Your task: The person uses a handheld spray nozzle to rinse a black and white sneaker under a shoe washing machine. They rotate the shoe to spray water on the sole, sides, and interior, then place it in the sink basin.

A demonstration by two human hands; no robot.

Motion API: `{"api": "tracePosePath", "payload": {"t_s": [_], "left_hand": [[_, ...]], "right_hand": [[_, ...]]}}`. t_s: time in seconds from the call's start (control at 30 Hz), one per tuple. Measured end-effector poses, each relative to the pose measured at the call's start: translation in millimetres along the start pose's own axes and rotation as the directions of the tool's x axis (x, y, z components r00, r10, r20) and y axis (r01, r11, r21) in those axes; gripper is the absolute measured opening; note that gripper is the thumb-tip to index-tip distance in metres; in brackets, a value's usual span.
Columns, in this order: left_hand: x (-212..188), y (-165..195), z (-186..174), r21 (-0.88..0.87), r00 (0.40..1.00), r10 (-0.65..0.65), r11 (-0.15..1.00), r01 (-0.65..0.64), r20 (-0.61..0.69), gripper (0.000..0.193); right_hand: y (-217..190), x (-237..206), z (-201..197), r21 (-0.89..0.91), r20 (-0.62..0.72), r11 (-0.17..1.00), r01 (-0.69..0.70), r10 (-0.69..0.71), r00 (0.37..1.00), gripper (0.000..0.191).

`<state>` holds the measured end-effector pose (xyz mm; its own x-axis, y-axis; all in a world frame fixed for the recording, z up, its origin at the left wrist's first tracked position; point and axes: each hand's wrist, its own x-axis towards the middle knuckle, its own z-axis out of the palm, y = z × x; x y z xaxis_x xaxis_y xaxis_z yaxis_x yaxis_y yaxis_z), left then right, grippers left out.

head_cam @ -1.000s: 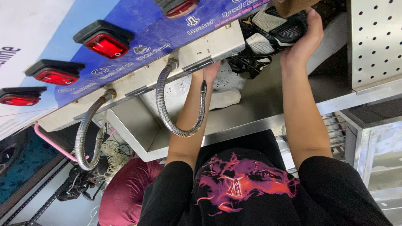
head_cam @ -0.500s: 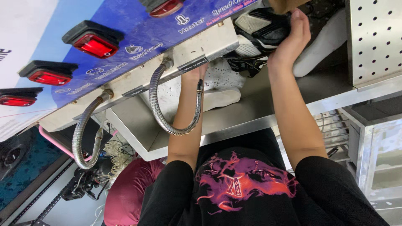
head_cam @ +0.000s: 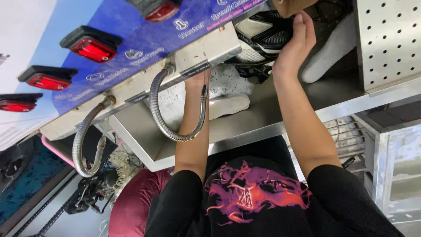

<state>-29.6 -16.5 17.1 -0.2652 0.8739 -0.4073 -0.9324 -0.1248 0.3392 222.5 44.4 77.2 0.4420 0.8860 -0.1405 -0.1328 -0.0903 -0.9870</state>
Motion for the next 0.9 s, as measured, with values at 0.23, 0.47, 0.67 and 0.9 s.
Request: {"api": "tracePosePath", "payload": {"t_s": [0.23, 0.47, 0.67, 0.9], "left_hand": [[3, 9, -5, -0.22, 0.982, -0.166, 0.965, 0.144, -0.089, 0.051], [-6, -2, 12, -0.166, 0.995, -0.094, 0.982, 0.087, -0.04, 0.056], [3, -1, 22, -0.17, 0.989, -0.113, 0.981, 0.095, -0.095, 0.051], [-2, 0, 34, -0.182, 0.951, -0.13, 0.98, 0.08, -0.282, 0.053]], "right_hand": [[-28, -14, 5, 0.043, 0.017, 0.998, -0.041, 0.04, 0.999, 0.034], [-65, -36, -3, -0.081, 0.018, 0.996, 0.046, -0.045, 0.999, 0.032], [-80, -54, 1, -0.108, 0.051, 0.988, 0.113, -0.108, 0.993, 0.033], [-75, -49, 0, -0.17, 0.041, 0.981, 0.094, -0.088, 0.995, 0.034]]}}
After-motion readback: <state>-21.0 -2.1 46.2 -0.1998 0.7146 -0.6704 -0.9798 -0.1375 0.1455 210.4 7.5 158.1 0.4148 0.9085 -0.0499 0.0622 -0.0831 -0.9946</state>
